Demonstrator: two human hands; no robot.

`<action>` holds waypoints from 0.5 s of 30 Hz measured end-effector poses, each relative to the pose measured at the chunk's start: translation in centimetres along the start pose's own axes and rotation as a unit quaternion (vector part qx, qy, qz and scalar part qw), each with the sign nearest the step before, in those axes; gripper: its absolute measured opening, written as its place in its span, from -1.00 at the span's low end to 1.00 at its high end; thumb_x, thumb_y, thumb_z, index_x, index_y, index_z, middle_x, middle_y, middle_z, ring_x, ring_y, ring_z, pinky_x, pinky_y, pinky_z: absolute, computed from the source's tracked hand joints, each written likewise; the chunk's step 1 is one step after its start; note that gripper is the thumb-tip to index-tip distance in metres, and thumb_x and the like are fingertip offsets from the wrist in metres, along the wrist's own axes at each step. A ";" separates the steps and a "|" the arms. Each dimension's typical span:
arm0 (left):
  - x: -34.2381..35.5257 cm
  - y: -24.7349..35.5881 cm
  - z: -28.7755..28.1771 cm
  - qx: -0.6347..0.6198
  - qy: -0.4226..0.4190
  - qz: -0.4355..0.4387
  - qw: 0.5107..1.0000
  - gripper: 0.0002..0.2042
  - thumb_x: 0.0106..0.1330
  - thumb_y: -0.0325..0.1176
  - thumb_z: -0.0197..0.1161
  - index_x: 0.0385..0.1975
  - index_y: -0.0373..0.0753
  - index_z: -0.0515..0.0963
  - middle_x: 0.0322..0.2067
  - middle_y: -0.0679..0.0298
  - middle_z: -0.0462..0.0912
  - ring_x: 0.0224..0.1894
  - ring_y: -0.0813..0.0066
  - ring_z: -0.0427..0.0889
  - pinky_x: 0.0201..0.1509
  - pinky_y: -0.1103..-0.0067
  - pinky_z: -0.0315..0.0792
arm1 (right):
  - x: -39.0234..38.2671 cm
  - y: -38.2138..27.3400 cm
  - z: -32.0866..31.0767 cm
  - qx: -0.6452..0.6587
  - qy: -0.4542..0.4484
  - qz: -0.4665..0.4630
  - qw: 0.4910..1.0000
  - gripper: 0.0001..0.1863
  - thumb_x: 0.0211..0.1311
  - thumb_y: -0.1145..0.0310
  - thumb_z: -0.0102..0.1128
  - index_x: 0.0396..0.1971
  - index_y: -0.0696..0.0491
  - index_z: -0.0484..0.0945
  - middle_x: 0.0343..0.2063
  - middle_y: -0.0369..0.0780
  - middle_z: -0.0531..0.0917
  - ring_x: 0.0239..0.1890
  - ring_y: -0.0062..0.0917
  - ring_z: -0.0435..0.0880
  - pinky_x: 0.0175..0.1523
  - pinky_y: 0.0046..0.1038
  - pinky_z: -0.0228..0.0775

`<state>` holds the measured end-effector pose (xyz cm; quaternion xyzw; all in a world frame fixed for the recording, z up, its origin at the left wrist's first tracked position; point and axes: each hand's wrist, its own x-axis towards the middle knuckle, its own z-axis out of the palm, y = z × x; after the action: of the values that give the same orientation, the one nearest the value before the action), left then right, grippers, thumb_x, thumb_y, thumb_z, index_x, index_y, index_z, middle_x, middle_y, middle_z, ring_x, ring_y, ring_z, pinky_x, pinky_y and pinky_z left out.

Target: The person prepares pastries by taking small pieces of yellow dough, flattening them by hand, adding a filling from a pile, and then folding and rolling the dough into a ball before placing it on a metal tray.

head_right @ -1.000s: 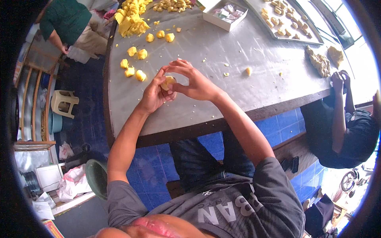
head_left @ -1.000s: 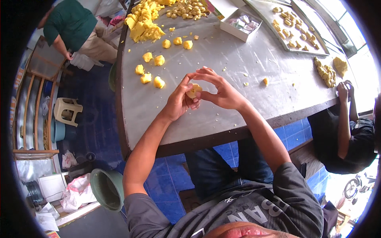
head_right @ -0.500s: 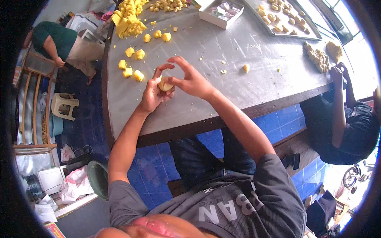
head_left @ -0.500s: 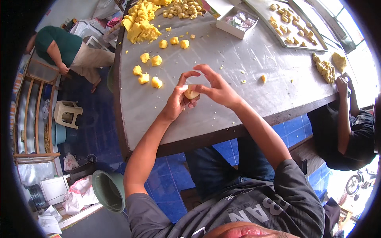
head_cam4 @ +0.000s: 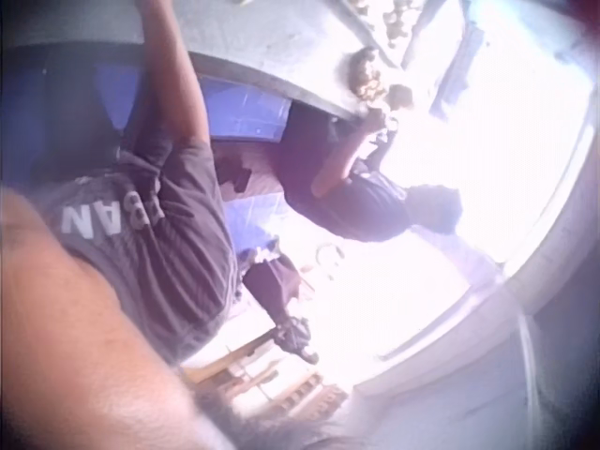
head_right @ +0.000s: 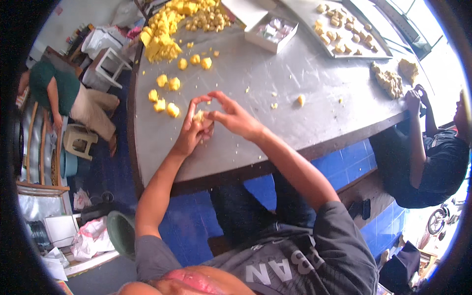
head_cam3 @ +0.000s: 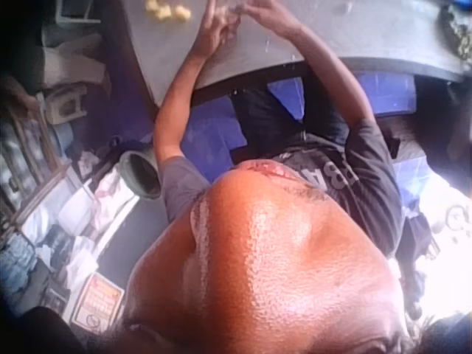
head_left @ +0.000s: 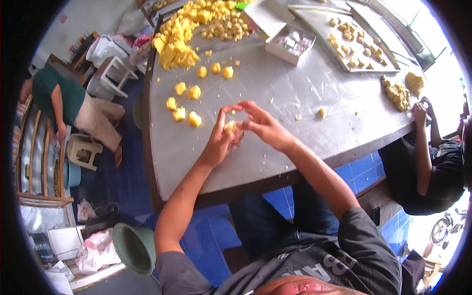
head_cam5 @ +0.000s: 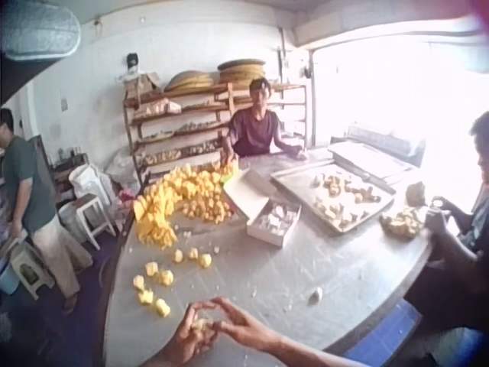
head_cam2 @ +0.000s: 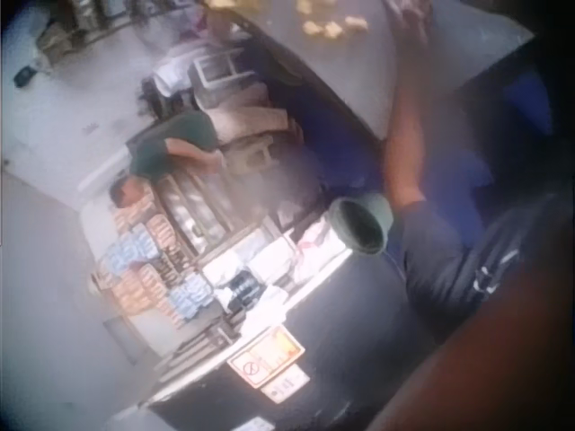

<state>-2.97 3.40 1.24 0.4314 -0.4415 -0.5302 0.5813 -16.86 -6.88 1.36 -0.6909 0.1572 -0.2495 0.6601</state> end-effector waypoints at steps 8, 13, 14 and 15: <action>-0.1 1.0 0.1 0.017 0.020 0.005 1.000 -0.42 0.08 -0.36 0.01 0.17 -0.12 0.07 -0.57 0.41 0.31 -0.58 0.66 0.24 -0.52 0.69 0.16 | 0.3 1.4 -0.6 0.049 -0.054 -0.064 0.995 -0.34 0.17 0.45 0.23 0.25 0.15 0.15 0.19 -0.22 0.28 0.35 -0.51 0.10 0.43 -0.31 -0.15; -0.6 0.8 0.0 -0.028 0.007 -0.018 0.999 -0.42 0.05 -0.43 -0.01 0.17 -0.12 0.08 -0.55 0.40 0.33 -0.59 0.68 0.24 -0.55 0.72 0.17 | 0.2 2.1 0.2 -0.013 -0.037 -0.003 0.999 -0.34 0.22 0.32 0.19 0.27 0.10 0.11 0.20 -0.18 0.26 0.36 -0.47 0.09 0.43 -0.26 -0.14; -0.5 0.7 0.2 -0.028 0.002 -0.016 0.999 -0.42 0.05 -0.43 -0.01 0.17 -0.12 0.08 -0.55 0.40 0.33 -0.59 0.68 0.24 -0.55 0.72 0.17 | 0.1 2.0 0.0 -0.017 -0.033 -0.004 0.999 -0.34 0.22 0.32 0.19 0.27 0.10 0.11 0.20 -0.18 0.26 0.36 -0.47 0.09 0.43 -0.26 -0.14; -0.3 0.8 0.4 -0.036 -0.004 -0.011 0.999 -0.41 0.02 -0.46 -0.02 0.16 -0.12 0.08 -0.55 0.40 0.33 -0.58 0.68 0.25 -0.55 0.72 0.17 | 0.2 1.9 -0.2 -0.031 -0.036 -0.017 0.999 -0.35 0.23 0.27 0.19 0.25 0.07 0.13 0.19 -0.18 0.27 0.35 -0.43 0.11 0.40 -0.21 -0.08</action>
<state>-3.16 3.73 2.05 0.4132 -0.4198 -0.5539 0.5884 -16.62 -7.29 -0.48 -0.7223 0.1293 -0.2301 0.6393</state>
